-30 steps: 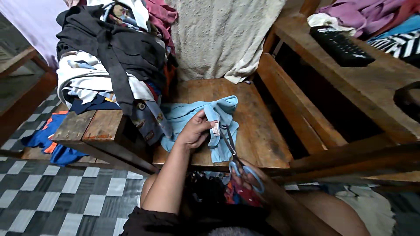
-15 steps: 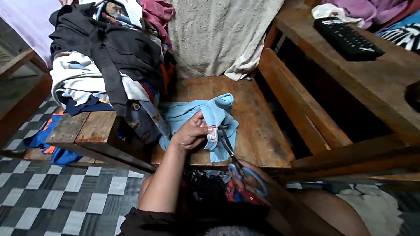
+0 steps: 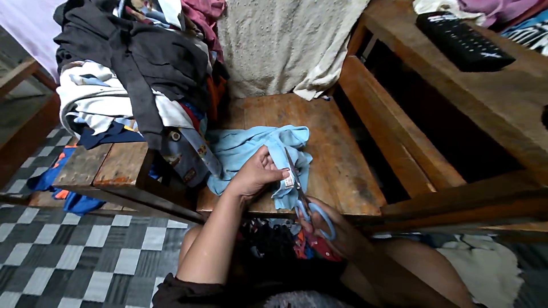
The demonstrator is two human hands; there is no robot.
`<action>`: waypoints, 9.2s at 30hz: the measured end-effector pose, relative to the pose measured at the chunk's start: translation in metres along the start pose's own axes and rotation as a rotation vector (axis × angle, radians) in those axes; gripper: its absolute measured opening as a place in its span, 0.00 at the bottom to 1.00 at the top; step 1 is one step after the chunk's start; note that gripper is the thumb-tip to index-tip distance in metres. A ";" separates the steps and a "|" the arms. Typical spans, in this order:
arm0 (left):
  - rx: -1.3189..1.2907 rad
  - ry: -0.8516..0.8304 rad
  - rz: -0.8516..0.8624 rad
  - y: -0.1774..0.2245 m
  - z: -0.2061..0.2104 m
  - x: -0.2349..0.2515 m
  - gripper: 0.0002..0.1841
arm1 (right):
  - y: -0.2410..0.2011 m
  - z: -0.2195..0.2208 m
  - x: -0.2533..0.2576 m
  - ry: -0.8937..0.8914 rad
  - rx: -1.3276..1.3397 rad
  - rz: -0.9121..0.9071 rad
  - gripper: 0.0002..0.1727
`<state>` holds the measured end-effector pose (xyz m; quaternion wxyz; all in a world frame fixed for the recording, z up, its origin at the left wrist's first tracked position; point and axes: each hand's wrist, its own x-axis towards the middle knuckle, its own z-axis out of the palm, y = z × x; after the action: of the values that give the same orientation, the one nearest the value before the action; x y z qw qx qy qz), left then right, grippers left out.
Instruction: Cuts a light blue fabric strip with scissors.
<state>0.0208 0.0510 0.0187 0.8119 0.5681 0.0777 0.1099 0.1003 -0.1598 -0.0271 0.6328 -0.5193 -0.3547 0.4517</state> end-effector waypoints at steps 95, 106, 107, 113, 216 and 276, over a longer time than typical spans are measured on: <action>-0.028 -0.045 -0.074 0.001 0.001 -0.013 0.29 | -0.009 0.004 0.007 -0.060 0.118 0.083 0.28; -0.022 -0.064 -0.073 0.003 -0.002 -0.014 0.29 | -0.009 0.010 0.005 -0.022 0.119 0.127 0.27; -0.015 -0.071 -0.075 0.003 -0.002 -0.014 0.30 | -0.007 0.008 0.005 -0.053 0.135 0.114 0.27; 0.002 -0.100 -0.095 0.000 0.000 -0.014 0.30 | -0.002 0.005 0.008 -0.108 0.162 0.033 0.28; 0.133 -0.122 -0.154 0.008 -0.011 -0.020 0.28 | -0.009 0.011 0.013 -0.076 0.151 0.089 0.28; 0.024 0.105 -0.050 0.010 -0.011 -0.021 0.31 | -0.013 0.015 0.016 -0.054 0.140 0.161 0.27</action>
<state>-0.0030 0.0584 0.0245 0.8023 0.5691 0.1360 0.1182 0.0947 -0.1406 -0.0112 0.6195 -0.4883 -0.2963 0.5385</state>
